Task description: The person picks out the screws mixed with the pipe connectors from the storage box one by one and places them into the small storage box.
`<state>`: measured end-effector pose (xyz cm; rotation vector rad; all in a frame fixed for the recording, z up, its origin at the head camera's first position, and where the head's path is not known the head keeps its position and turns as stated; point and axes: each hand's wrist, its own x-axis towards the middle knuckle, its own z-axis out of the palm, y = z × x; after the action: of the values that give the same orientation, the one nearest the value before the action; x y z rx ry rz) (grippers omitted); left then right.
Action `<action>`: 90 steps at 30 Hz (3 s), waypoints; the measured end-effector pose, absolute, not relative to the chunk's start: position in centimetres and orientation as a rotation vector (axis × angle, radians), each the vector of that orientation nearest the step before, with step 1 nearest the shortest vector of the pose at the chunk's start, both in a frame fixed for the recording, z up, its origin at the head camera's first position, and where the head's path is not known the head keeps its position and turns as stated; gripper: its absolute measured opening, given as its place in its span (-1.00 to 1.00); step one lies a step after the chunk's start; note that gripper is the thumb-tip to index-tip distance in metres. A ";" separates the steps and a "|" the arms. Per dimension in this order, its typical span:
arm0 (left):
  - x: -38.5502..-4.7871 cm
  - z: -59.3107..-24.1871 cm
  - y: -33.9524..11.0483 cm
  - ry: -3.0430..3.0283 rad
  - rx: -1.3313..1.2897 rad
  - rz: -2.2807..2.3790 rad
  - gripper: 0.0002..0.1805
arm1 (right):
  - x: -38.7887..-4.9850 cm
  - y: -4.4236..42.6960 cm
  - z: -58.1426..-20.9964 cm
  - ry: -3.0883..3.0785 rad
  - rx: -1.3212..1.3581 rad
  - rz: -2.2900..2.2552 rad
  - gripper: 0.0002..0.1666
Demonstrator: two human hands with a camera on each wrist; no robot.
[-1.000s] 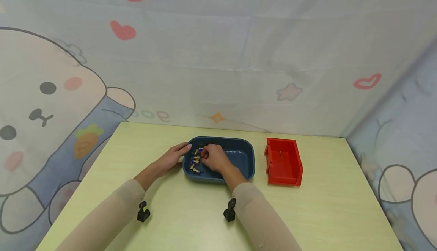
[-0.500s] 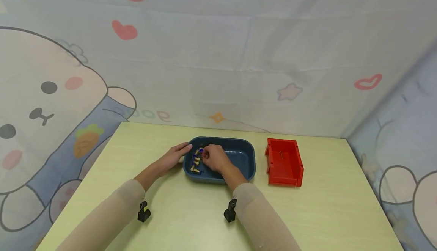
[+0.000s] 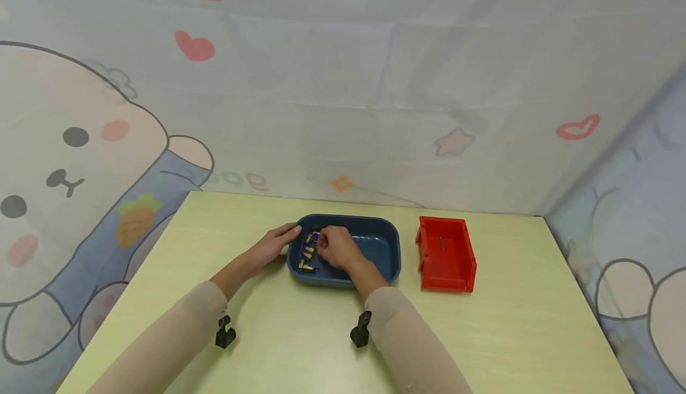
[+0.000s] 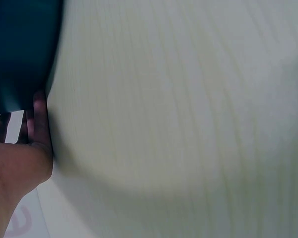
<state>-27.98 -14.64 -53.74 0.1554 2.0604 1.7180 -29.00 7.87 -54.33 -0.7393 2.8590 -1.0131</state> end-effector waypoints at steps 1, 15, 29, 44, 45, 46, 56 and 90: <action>-28.0 -53.8 -14.6 2.061 0.157 1.716 -0.23 | -29.0 7.9 -54.4 2.856 -0.734 -1.018 -0.95; -28.2 -53.3 -14.4 2.067 0.180 1.689 -0.23 | -29.2 8.5 -54.0 2.817 -0.718 -1.077 -0.93; -28.0 -53.9 -14.8 2.072 0.152 1.693 -0.20 | -29.2 8.7 -53.7 2.809 -0.727 -1.057 -0.93; -28.0 -53.9 -14.7 2.086 0.144 1.683 -0.17 | -29.0 10.0 -53.0 2.794 -0.785 -1.051 -0.95; -28.0 -53.8 -14.6 2.083 0.140 1.686 -0.17 | -29.0 10.1 -52.8 2.793 -0.792 -1.052 -0.95; -28.0 -53.8 -14.6 2.082 0.143 1.686 -0.17 | -29.0 10.2 -52.7 2.793 -0.800 -1.050 -0.95; -28.1 -53.8 -14.6 2.087 0.144 1.681 -0.18 | -28.5 10.9 -51.9 2.805 -0.869 -1.014 -0.95; -28.1 -53.9 -14.5 2.057 0.179 1.695 -0.17 | -26.8 13.7 -50.4 2.833 -0.982 -1.068 -0.92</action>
<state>-28.14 -14.47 -53.91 0.1792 2.0575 1.6953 -26.77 13.70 -50.40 -0.9821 2.8328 -1.0683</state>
